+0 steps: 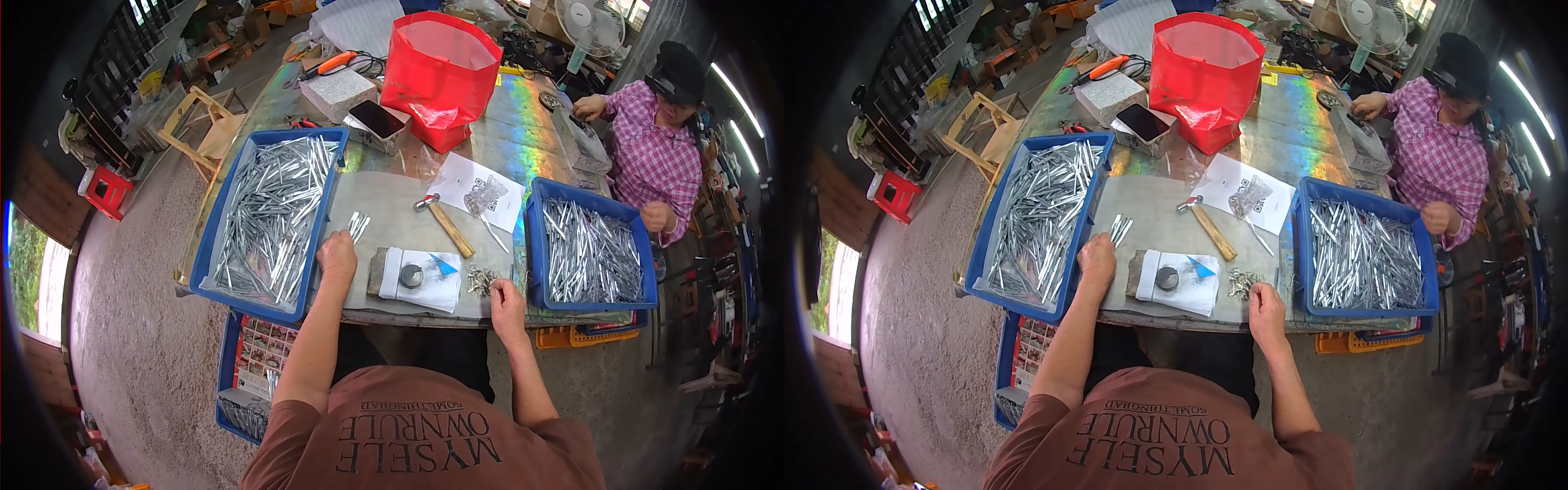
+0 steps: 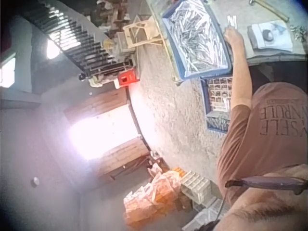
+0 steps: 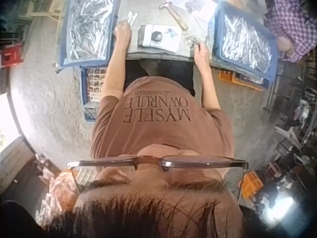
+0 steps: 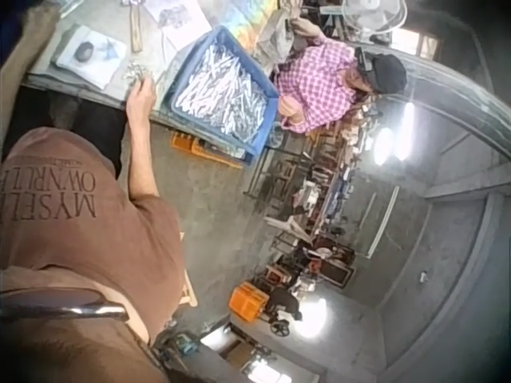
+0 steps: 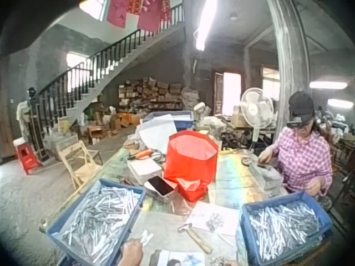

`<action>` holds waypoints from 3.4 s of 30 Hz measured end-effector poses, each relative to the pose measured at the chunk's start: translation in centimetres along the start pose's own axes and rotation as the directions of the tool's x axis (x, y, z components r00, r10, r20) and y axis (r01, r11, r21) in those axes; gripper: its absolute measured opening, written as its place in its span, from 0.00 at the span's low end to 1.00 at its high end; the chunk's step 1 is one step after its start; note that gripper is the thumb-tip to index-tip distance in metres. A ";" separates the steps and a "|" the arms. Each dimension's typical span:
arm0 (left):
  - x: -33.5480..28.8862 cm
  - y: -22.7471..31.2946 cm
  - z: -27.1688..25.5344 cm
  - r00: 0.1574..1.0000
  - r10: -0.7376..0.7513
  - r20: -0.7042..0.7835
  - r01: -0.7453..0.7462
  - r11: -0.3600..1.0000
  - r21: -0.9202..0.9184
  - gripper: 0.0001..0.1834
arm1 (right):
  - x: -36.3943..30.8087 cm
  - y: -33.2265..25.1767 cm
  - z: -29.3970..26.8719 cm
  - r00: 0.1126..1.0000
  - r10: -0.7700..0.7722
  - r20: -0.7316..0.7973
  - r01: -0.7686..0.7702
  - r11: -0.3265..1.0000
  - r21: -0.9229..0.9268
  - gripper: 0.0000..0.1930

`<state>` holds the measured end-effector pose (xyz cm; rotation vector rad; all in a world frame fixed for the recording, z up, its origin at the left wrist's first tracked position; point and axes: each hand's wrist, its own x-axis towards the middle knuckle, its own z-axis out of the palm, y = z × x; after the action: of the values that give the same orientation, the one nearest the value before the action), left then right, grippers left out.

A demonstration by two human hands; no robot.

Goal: The person assembles metal components by joining metal strips with small fasteners by hand and hammering them over a small metal block using a hammer.

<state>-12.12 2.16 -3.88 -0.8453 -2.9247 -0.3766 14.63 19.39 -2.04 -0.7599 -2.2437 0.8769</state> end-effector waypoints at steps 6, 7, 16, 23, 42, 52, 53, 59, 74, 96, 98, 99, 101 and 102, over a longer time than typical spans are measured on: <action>-0.6 -0.3 0.4 0.996 0.006 -0.086 -0.010 0.999 -0.053 0.03 | -0.1 -0.9 0.2 1.000 -0.008 0.015 0.008 0.999 0.033 0.04; -0.8 -0.4 0.4 0.996 0.005 -0.086 -0.009 0.999 -0.054 0.03 | -0.1 -1.0 0.2 1.000 -0.005 0.027 0.004 0.999 0.044 0.04; -5.0 0.4 -5.7 0.954 0.142 -0.265 -0.202 0.956 -0.212 0.05 | -0.1 -1.5 0.4 0.998 0.011 0.060 -0.015 0.998 0.054 0.05; -3.3 -8.6 -8.3 0.972 -0.087 -0.219 0.046 0.982 -0.183 0.08 | -0.2 -2.3 0.3 0.998 0.003 0.063 -0.007 0.998 0.069 0.05; -3.2 -13.2 -5.8 0.958 -0.140 0.249 0.162 0.984 -0.069 0.10 | -0.6 -2.9 0.7 0.995 -0.008 0.102 -0.010 0.986 0.167 0.06; -4.5 -9.0 -9.8 0.998 -0.016 0.063 0.063 0.518 -0.853 0.05 | -0.4 -3.6 0.3 0.995 0.046 0.089 -0.063 0.979 0.192 0.04; -4.9 -8.3 -10.0 0.998 -0.001 0.071 0.061 0.515 -0.855 0.05 | -0.3 -4.0 0.3 0.995 0.036 0.094 -0.057 0.972 0.229 0.04; -8.1 -1.9 -11.3 0.932 0.131 0.338 0.292 0.282 -0.914 0.09 | 0.4 -6.7 1.2 0.992 -0.121 0.032 0.104 0.938 0.330 0.06; -11.6 5.2 -7.7 0.751 0.512 0.417 0.366 0.202 -0.908 0.09 | 0.2 -9.8 2.8 0.926 -0.371 -0.063 0.373 0.882 0.287 0.07; -12.1 9.0 -5.6 0.830 0.278 0.483 0.557 -0.380 -0.738 0.08 | -1.3 -9.0 4.1 0.988 -0.074 -0.138 0.123 0.913 0.390 0.06; -11.7 8.7 -5.7 0.855 0.245 0.458 0.519 -0.415 -0.747 0.07 | -1.3 -8.3 4.0 0.997 -0.018 -0.079 0.053 0.887 0.460 0.07; -11.5 8.5 -5.6 0.855 0.244 0.458 0.518 -0.417 -0.747 0.07 | -1.4 -8.2 3.7 0.997 -0.019 -0.078 0.053 0.887 0.459 0.07; -11.2 8.2 -5.3 0.869 0.241 0.432 0.495 -0.438 -0.750 0.07 | -1.6 -8.0 3.4 0.996 0.016 0.092 -0.066 0.817 0.572 0.08; -11.1 8.1 -5.3 0.869 0.240 0.433 0.494 -0.440 -0.750 0.07 | -1.8 -8.0 3.4 0.996 0.015 0.093 -0.066 0.818 0.572 0.08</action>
<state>1.59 1.68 1.48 -0.2912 -1.8048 -3.6116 11.14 11.92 1.23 -0.4857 -1.8639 1.5378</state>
